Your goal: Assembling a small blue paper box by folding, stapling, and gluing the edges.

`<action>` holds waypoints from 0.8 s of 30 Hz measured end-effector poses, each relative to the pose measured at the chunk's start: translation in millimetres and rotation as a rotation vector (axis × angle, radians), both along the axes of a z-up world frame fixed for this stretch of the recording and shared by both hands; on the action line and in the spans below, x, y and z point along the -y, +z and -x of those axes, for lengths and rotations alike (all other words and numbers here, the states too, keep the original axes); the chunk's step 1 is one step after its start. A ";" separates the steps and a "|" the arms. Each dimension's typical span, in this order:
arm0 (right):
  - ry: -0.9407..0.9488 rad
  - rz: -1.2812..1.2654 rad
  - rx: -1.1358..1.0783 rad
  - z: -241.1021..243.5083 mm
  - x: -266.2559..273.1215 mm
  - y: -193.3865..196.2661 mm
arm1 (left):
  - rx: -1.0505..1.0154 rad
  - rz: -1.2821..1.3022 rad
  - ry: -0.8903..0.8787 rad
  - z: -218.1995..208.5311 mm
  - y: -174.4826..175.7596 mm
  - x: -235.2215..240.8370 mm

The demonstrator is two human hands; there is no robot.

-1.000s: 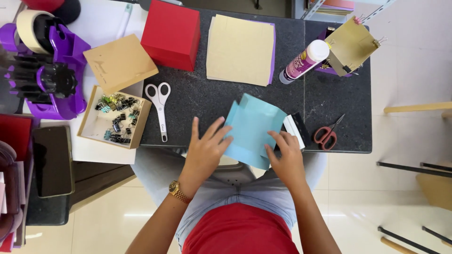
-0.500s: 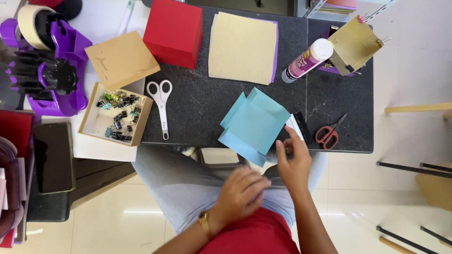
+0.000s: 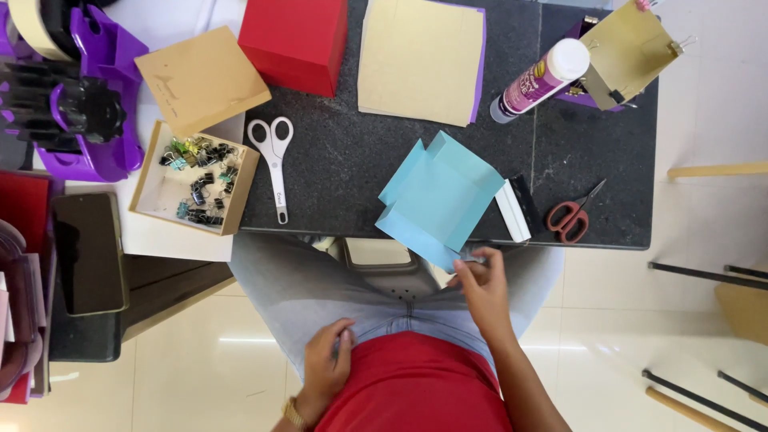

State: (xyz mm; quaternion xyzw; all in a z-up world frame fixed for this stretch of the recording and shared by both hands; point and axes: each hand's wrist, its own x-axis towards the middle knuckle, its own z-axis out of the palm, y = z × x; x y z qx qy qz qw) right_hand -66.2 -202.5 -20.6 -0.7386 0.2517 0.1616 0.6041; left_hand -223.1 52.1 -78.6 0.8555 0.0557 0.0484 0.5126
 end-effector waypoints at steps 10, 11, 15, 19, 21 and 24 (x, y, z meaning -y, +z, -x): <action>-0.055 -0.112 0.187 -21.9 10.6 -19.0 | 0.517 -0.660 -0.323 -155.6 43.9 82.0; -0.070 -0.072 0.239 -26.8 12.2 -19.7 | 0.518 -0.705 -0.307 -162.2 38.6 87.2; -0.118 0.006 0.314 -36.9 4.3 0.8 | 0.478 -0.778 -0.229 -173.2 43.5 99.0; -0.119 0.126 0.411 -37.4 -4.5 -5.9 | 0.425 -0.766 -0.241 -173.6 34.0 104.3; -0.163 0.140 0.458 -39.4 -7.2 -16.2 | 0.414 -0.774 -0.247 -174.0 37.5 103.3; -0.159 0.200 0.472 -35.5 -12.0 -22.1 | 0.379 -0.787 -0.270 -173.3 38.2 102.9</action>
